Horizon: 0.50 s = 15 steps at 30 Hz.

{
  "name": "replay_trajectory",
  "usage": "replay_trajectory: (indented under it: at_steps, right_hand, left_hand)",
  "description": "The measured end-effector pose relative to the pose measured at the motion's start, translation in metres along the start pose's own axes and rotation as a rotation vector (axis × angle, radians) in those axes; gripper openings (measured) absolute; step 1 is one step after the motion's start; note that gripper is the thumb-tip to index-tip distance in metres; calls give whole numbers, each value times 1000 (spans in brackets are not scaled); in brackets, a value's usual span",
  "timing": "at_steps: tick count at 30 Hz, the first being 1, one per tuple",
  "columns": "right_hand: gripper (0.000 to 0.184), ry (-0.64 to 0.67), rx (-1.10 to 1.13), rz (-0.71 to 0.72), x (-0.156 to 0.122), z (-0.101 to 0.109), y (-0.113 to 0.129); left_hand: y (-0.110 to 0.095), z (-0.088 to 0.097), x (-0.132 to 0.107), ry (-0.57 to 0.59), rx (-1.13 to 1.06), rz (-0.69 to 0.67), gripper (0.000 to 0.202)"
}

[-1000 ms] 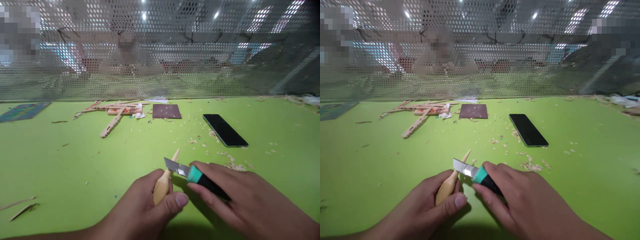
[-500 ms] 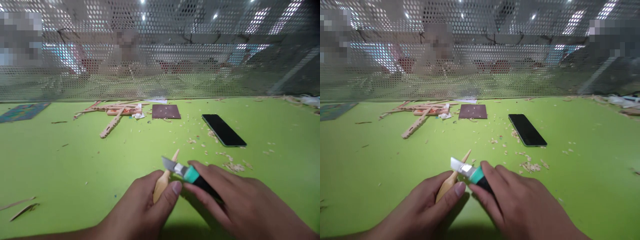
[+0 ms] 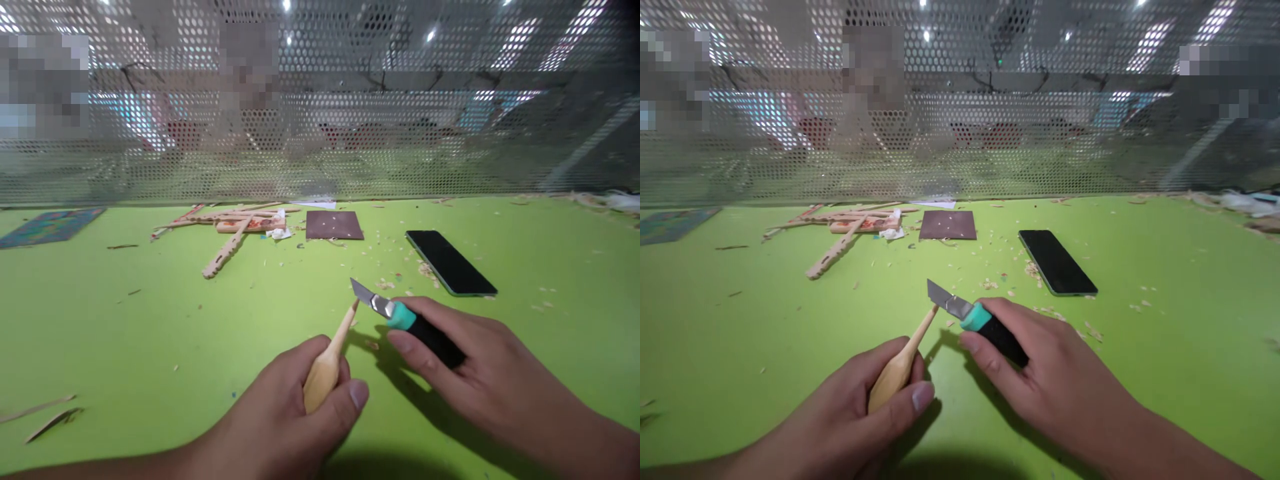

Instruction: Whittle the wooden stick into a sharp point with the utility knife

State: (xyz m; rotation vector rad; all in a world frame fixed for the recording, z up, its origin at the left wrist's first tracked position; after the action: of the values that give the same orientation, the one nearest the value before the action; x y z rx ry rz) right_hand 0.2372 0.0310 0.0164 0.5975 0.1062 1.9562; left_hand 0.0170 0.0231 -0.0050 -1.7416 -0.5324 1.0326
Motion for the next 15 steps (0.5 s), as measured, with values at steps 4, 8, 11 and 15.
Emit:
replay_trajectory:
  at_steps: [4,8,11,15]
  right_hand:
    - [28,48,175,-131,5,-3,-6]
    - [47,134,601,-460,6,-5,-11]
    - [53,148,798,-554,0,-3,-9]
    - [39,34,500,-367,-5,7,-4]
  left_hand:
    - [1,3,0,-14,-54,-28,48]
    - [4,-1,1,6,-191,45,47]
    - [3,-4,1,-2,-258,151,63]
    - [2,-3,0,-6,-244,132,66]
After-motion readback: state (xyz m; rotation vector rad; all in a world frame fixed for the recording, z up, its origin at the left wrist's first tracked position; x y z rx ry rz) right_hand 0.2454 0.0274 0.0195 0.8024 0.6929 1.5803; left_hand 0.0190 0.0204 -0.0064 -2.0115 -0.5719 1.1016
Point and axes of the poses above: each hand's wrist, its own x-axis towards the middle knuckle, its own z-axis out of the back of the hand, y = z × x, the point moved 3 cm from there along x, towards the middle knuckle, and after that the axes turned 6 degrees about -x, right-handed, at the moved point
